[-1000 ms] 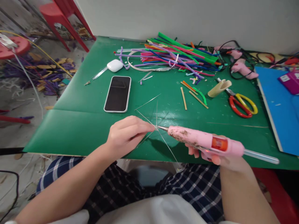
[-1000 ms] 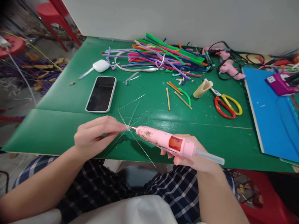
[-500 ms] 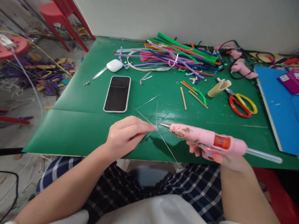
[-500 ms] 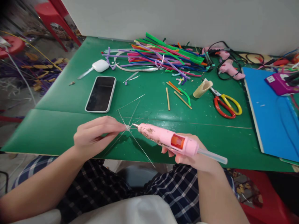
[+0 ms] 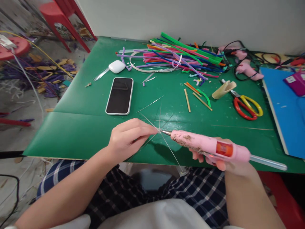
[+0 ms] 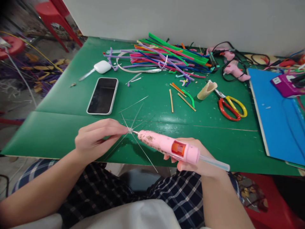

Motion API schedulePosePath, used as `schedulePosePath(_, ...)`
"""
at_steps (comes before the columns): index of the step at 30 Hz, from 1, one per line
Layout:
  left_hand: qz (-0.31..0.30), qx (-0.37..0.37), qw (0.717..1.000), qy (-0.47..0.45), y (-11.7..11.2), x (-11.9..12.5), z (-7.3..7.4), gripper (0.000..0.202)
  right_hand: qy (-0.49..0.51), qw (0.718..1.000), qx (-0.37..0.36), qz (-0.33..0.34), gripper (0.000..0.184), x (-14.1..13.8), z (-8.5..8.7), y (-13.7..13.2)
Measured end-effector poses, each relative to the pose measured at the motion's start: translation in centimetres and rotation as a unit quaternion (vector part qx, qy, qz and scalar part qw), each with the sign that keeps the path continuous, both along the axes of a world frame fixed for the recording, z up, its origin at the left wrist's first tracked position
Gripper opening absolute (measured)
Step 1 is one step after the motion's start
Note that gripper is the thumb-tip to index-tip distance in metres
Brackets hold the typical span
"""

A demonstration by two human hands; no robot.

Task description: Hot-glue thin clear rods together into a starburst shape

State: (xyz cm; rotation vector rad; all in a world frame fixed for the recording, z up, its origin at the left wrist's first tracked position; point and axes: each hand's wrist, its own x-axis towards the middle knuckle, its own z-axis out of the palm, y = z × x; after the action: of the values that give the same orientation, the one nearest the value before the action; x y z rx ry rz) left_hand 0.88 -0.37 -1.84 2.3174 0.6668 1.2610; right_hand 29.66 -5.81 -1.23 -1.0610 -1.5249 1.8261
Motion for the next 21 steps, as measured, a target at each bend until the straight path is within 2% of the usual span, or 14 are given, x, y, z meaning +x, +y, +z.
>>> schedulePosePath(4, 0.0, -0.003, 1.0, 0.001, 0.04, 0.04, 0.01, 0.031, -0.003, 1.0, 0.016, 0.015, 0.045, -0.01, 0.17, 0.19)
schedulePosePath(8, 0.008, -0.005, 1.0, 0.002, 0.06, 0.09, 0.06, 0.028, -0.021, 1.0, 0.02, -0.002, 0.05, -0.1, 0.3, 0.03)
schedulePosePath(17, 0.005, 0.003, 1.0, 0.004, 0.0, 0.08, 0.05, 0.031, -0.028, 0.998, 0.048, 0.015, 0.044, -0.12, 0.67, -0.07)
schedulePosePath(21, 0.008, -0.004, 1.0, 0.008, -0.04, 0.01, 0.01, 0.029, -0.093, 0.993, 0.078, 0.016, 0.058, -0.28, 0.63, -0.46)
